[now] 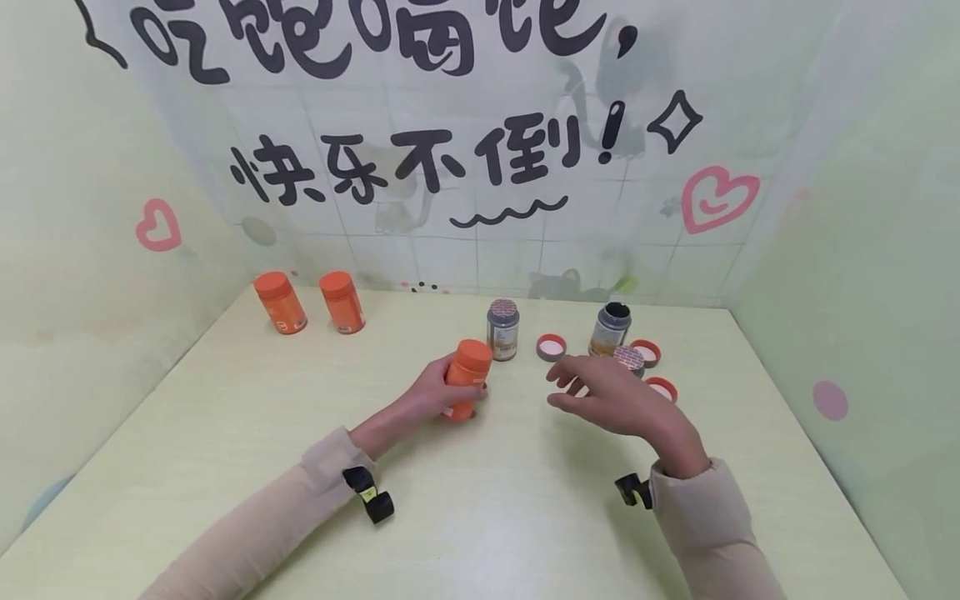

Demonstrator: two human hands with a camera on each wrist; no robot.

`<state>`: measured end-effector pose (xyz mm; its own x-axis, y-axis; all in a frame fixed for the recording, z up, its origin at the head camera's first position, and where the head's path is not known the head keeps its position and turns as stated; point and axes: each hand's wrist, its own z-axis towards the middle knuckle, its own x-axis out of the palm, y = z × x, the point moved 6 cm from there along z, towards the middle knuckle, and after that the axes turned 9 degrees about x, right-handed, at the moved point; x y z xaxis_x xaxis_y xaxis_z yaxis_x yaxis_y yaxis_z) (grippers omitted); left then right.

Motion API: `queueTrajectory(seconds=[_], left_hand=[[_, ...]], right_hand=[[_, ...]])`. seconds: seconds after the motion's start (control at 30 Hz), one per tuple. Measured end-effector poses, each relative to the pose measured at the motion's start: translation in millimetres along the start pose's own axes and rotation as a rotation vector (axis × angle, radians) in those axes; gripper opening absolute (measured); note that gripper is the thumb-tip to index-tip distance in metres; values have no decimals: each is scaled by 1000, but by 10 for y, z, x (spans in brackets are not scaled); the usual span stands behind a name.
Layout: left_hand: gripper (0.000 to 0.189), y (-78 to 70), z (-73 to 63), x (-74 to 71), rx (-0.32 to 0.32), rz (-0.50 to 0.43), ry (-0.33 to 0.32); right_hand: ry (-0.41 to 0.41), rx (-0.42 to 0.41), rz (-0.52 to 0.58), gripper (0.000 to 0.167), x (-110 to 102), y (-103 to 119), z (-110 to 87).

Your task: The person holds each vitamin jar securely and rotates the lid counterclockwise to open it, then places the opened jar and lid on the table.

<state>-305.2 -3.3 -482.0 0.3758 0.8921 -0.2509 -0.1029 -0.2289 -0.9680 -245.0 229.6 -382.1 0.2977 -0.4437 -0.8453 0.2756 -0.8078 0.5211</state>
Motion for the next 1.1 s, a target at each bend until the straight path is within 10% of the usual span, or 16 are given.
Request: queueTrajectory(seconds=[1.1], left_hand=[[57, -199, -119, 304, 90, 105, 216]], right_hand=[[-167, 73, -110, 72, 213, 311, 341]])
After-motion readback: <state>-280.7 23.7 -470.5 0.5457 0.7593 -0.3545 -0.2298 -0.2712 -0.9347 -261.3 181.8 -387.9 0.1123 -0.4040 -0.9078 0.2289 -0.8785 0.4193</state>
